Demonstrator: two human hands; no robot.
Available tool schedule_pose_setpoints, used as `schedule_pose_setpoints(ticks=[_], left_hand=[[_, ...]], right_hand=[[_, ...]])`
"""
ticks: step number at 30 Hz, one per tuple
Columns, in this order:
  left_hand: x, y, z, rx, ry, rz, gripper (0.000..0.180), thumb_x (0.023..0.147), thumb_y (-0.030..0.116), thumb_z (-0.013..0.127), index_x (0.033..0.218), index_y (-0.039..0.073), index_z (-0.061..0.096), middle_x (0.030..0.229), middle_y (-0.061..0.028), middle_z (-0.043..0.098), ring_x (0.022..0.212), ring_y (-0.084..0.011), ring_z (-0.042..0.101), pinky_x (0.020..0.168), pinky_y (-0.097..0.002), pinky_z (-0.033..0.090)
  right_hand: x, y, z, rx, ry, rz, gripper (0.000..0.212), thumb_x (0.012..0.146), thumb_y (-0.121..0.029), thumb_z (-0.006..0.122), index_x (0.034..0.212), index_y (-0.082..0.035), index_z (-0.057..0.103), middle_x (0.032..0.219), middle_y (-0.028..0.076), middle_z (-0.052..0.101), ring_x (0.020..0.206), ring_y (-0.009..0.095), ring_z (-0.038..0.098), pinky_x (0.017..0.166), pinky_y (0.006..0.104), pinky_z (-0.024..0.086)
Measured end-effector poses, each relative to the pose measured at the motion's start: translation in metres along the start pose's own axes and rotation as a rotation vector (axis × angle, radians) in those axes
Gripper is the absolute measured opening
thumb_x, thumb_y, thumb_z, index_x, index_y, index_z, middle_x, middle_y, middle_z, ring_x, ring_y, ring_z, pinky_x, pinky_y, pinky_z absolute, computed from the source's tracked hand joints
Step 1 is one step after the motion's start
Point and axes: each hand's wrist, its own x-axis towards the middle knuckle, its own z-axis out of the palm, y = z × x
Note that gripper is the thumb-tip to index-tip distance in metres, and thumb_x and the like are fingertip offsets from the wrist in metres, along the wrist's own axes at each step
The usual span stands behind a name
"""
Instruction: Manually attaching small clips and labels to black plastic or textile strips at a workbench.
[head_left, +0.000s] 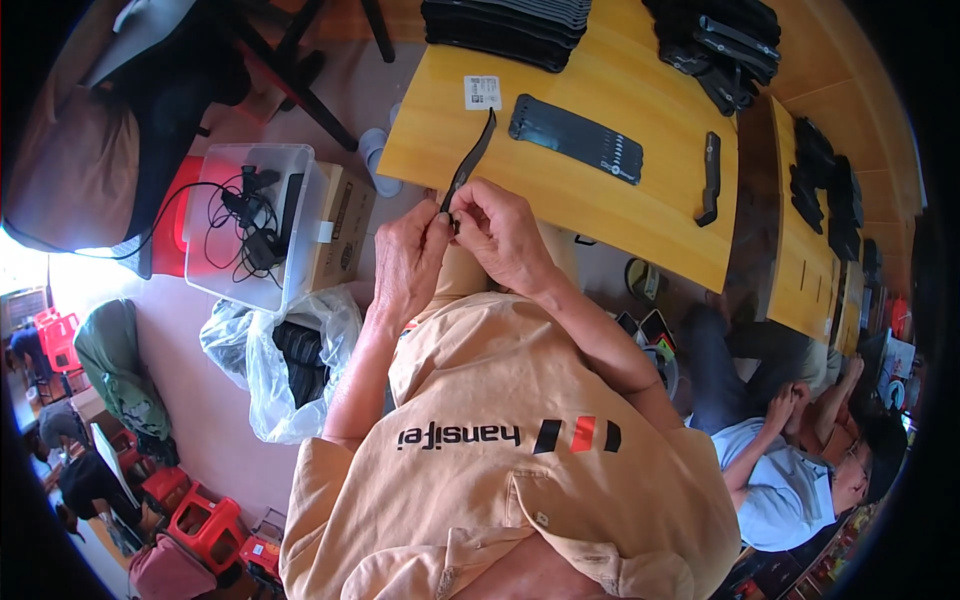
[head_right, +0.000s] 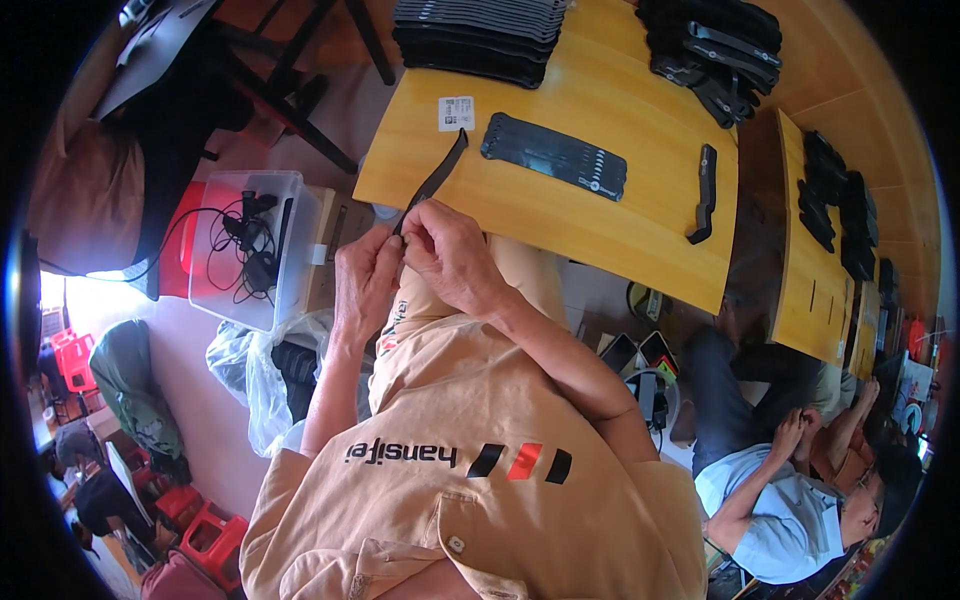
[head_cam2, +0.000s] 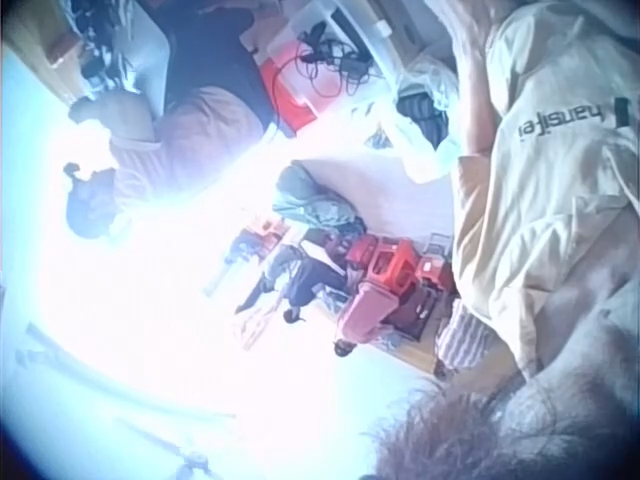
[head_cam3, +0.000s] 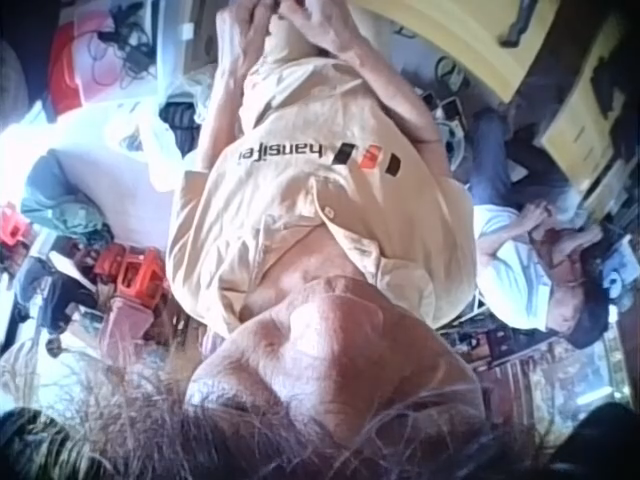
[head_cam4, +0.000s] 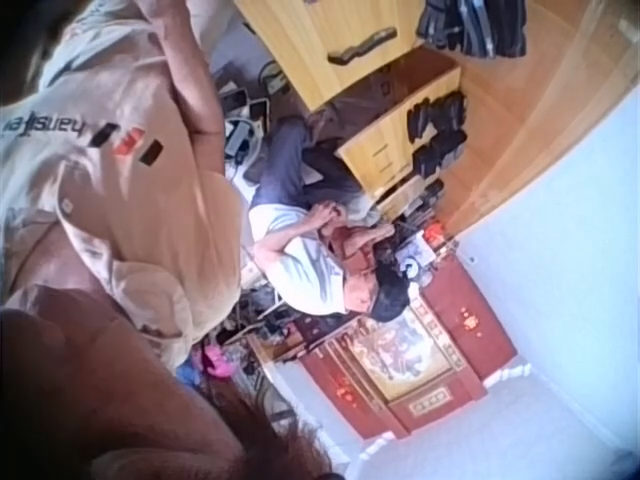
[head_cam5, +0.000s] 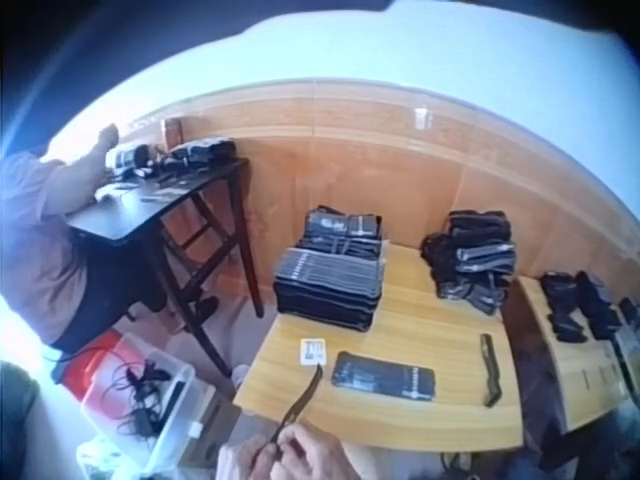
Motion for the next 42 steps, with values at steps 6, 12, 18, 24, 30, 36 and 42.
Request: schedule_pose_setpoints(ticks=[6,12,18,24,30,36,42], left_hand=[[0.0,0.001,-0.005,-0.116,0.051,0.056,0.022,0.085,0.012,0.048,0.068,-0.002,0.051,0.054,-0.0054,0.048,0.048,-0.0092,0.044,0.046,-0.0253,0.035],[-0.003,-0.002,-0.008,-0.324,0.072,0.05,0.024,0.085,0.012,0.046,0.064,0.002,0.051,0.054,0.0034,0.046,0.046,-0.0025,0.038,0.041,-0.02,0.028],[-0.001,0.025,-0.015,-0.145,0.096,-0.032,0.016,0.078,0.008,0.051,0.066,-0.003,0.05,0.051,-0.0049,0.039,0.051,-0.0057,0.035,0.045,-0.0259,0.03],[-0.005,0.029,-0.012,0.055,0.059,0.08,0.015,0.077,0.007,0.052,0.066,-0.003,0.05,0.051,-0.0141,0.04,0.044,-0.0162,0.035,0.044,-0.0298,0.033],[-0.008,0.018,-0.009,-0.165,0.006,0.066,0.017,0.076,0.004,0.05,0.062,-0.003,0.044,0.049,-0.0044,0.035,0.049,-0.0059,0.029,0.043,-0.0255,0.025],[-0.013,0.023,-0.003,-0.781,-0.171,-0.05,0.025,0.084,0.013,0.049,0.061,0.008,0.04,0.05,0.0046,0.034,0.041,-0.0039,0.029,0.039,-0.0198,0.023],[-0.01,0.015,0.0,-0.329,-0.066,0.092,0.032,0.087,0.022,0.053,0.063,0.002,0.047,0.052,0.0011,0.043,0.049,-0.0048,0.038,0.044,-0.0211,0.03]], right_hand=[[0.006,-0.01,0.003,0.235,-0.012,0.073,0.003,0.08,-0.001,0.051,0.079,0.002,0.049,0.068,0.007,0.052,0.062,0.013,0.054,0.054,0.0253,0.047],[0.011,-0.021,-0.005,0.559,-0.2,0.182,0.005,0.085,-0.002,0.046,0.087,0.002,0.048,0.08,0.002,0.049,0.073,0.007,0.053,0.065,0.0246,0.055],[0.01,-0.032,-0.01,0.041,-0.148,-0.057,0.007,0.081,-0.002,0.052,0.086,0.0,0.048,0.077,0.008,0.047,0.069,0.017,0.054,0.062,0.0325,0.05],[-0.003,-0.06,-0.013,-0.723,-0.104,-0.221,0.011,0.077,-0.01,0.055,0.084,-0.004,0.05,0.08,0.013,0.052,0.072,0.033,0.057,0.06,0.0385,0.048],[-0.003,-0.045,-0.015,-0.621,-0.057,-0.36,0.008,0.073,-0.01,0.057,0.072,-0.003,0.051,0.068,0.01,0.055,0.06,0.026,0.055,0.055,0.0362,0.044],[-0.012,-0.041,-0.02,0.301,-0.108,0.083,0.01,0.075,-0.003,0.049,0.065,-0.001,0.049,0.054,0.007,0.046,0.047,0.016,0.043,0.047,0.0298,0.037],[-0.014,-0.037,-0.014,0.115,0.031,-0.132,0.014,0.078,-0.003,0.047,0.066,0.003,0.049,0.055,0.003,0.045,0.053,0.007,0.041,0.047,0.026,0.034]])
